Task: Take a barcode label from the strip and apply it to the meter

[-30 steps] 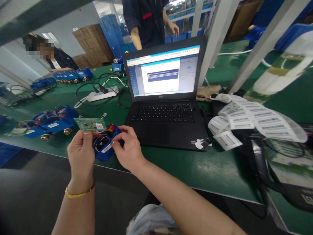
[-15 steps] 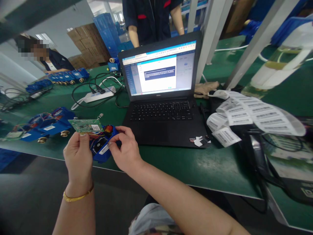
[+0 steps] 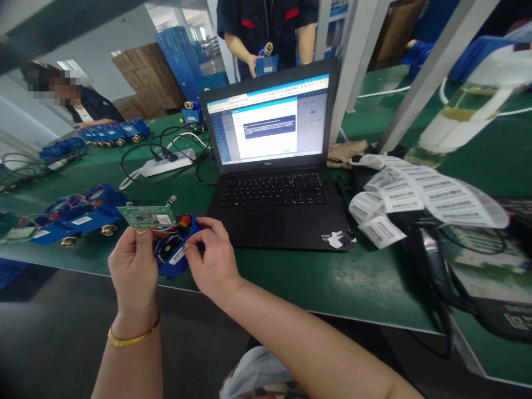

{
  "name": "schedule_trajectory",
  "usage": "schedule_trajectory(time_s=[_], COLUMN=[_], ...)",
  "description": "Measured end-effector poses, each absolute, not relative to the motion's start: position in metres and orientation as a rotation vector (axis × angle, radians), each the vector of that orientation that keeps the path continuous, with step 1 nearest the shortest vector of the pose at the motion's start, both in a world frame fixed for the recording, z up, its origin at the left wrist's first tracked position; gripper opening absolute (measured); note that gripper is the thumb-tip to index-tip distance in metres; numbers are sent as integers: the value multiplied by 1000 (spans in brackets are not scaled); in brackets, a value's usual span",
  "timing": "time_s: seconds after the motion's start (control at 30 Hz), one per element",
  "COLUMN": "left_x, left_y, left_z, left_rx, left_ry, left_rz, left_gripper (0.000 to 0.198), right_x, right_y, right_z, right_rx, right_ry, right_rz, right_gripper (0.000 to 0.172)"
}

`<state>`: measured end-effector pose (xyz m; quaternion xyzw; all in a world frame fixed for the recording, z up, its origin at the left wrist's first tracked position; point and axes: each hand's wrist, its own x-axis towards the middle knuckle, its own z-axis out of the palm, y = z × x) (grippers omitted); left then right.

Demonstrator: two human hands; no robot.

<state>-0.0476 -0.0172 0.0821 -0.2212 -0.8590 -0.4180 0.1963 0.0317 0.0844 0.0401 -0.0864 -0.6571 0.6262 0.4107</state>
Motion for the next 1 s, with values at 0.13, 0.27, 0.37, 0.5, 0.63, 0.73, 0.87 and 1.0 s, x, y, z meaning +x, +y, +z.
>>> schedule_trajectory(time_s=[0.13, 0.27, 0.37, 0.5, 0.63, 0.73, 0.87, 1.0], left_x=[-48, -48, -48, -48, -48, -48, -48, -49], left_y=[-18, -18, -17, -17, -17, -17, -18, -16], left_z=[82, 83, 83, 82, 82, 81, 82, 82], left_rx=[-621, -630, -640, -643, -647, -644, -628, -634], left_ry=[-2408, -2404, -2400, -2400, -2402, -2397, -2404, -2416], left_rz=[-1164, -1161, -1170, -1168, -1174, -1169, -1169, -1157], left_gripper=[36, 37, 38, 39, 38, 38, 38, 38], right_x=[31, 32, 32, 29, 28, 28, 28, 25], right_y=[83, 81, 79, 76, 74, 74, 75, 82], right_z=[41, 40, 39, 38, 38, 38, 37, 37], right_rx=[-227, -239, -254, -271, -294, -304, -305, -336], right_ry=[-1662, -1666, -1650, -1635, -1641, -1683, -1700, -1679], right_rz=[1539, 1520, 1516, 1508, 1501, 1484, 1470, 1585], right_gripper=[12, 13, 15, 19, 27, 38, 58, 75])
